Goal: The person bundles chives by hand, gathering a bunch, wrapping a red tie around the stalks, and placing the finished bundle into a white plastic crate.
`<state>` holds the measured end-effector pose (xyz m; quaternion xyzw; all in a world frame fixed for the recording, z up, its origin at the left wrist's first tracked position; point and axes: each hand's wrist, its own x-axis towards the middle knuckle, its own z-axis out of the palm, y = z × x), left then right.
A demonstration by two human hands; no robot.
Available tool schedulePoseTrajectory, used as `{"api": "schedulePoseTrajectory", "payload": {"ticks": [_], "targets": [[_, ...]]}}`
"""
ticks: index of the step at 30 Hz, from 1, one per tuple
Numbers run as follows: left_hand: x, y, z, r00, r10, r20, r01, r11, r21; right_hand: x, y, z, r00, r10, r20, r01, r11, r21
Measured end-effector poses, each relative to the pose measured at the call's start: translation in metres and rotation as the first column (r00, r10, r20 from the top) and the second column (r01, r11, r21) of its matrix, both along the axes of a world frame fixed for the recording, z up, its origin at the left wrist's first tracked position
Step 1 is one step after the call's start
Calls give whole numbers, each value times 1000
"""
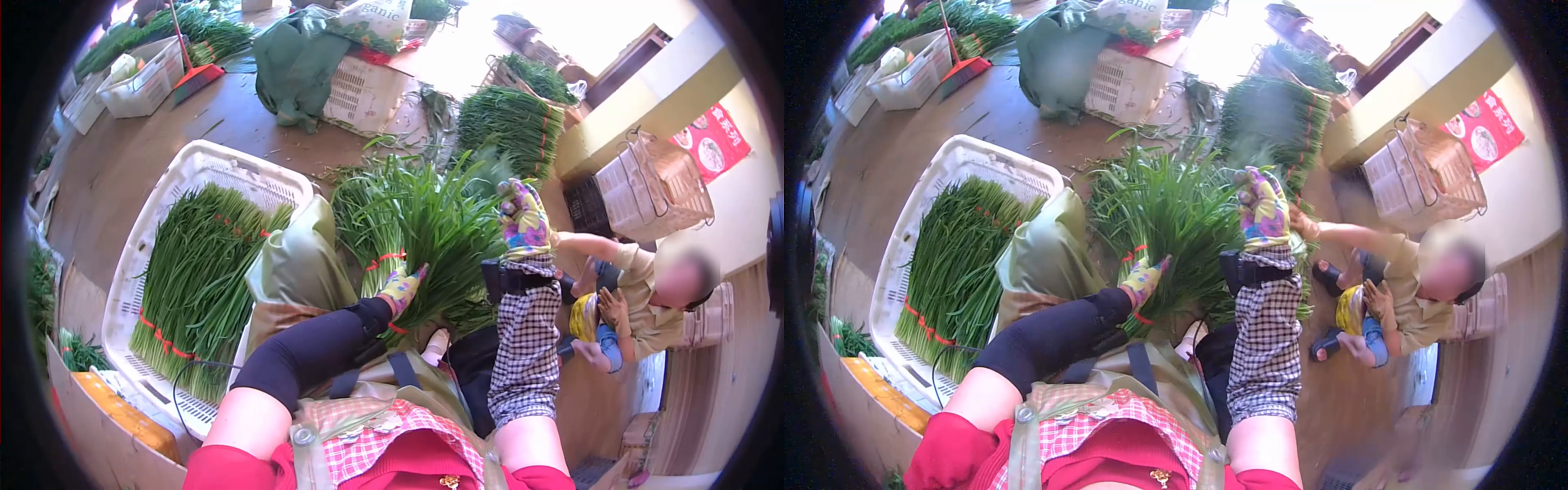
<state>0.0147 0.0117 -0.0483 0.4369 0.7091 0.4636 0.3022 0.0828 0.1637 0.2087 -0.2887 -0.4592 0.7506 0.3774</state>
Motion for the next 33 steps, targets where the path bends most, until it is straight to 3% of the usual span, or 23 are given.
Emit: {"api": "schedulePoseTrajectory", "payload": {"ticks": [2,3,4,5,6,8,9,12,13,14,16,17,18,19,20,22,23,24,26,28,29,32,33], "targets": [[0,-3,5,885,-72,-460,39,996,-81,1,-2,1,998,2,66,-3,1000,12],[-1,-5,8,671,-136,-729,45,989,-144,3,-3,0,997,7,74,-10,999,40],[-2,-6,11,224,-217,-950,-9,974,-225,4,-4,-3,997,13,83,-18,997,68],[-4,-7,14,-277,-285,-917,-94,958,-270,5,-5,-6,996,17,91,-26,995,96],[-5,-7,15,-699,-320,-639,-189,945,-266,5,-8,-5,994,-8,113,-5,994,109],[-8,-8,16,-926,-326,-192,-283,933,-224,6,-14,-3,986,-61,157,40,990,135],[-9,-8,16,-920,-339,-196,-293,928,-230,7,-20,-1,967,-141,211,106,980,169],[-4,-5,14,-910,-352,-218,-298,923,-243,20,-30,14,929,-177,325,124,976,177],[-3,-4,13,-918,-352,-185,-306,923,-235,24,-32,8,985,-139,103,116,973,199],[-1,-4,12,-924,-351,-151,-314,922,-226,37,-40,10,979,-154,132,111,950,291],[0,2,3,-933,-359,8,-354,916,-189,68,-36,9,992,94,89,-118,940,320],[2,8,-4,-927,-364,93,-375,911,-174,80,-34,8,911,404,80,-406,851,334],[4,13,-12,-914,-365,177,-393,906,-160,92,-33,8,737,670,94,-655,673,343],[10,35,-63,-906,-407,120,-420,901,-113,91,-48,18,658,576,485,-746,585,318],[11,44,-92,-892,-448,63,-451,890,-68,88,-67,30,474,384,792,-825,508,248],[0,16,-49,-906,-368,-207,-339,926,-166,76,-80,34,473,420,774,-810,553,195],[0,13,-48,-898,-356,-256,-330,933,-143,72,-87,36,476,434,765,-798,578,168],[1,10,-47,-889,-341,-305,-320,940,-119,60,-95,39,548,412,728,-778,571,262],[6,23,-74,-905,-383,-184,-392,920,15,32,-96,32,637,284,717,-754,424,502],[7,17,-56,-907,-420,33,-416,906,77,-9,-107,29,734,346,585,-658,574,486],[7,9,-35,-891,-423,165,-414,906,87,-29,-107,25,750,303,588,-639,561,526],[3,0,-14,-910,-334,-247,-295,938,-182,-81,-94,5,706,66,705,-653,445,613],[3,-9,8,-900,-332,-283,-272,934,-230,-93,-90,-2,668,-37,743,-674,393,625]]}}
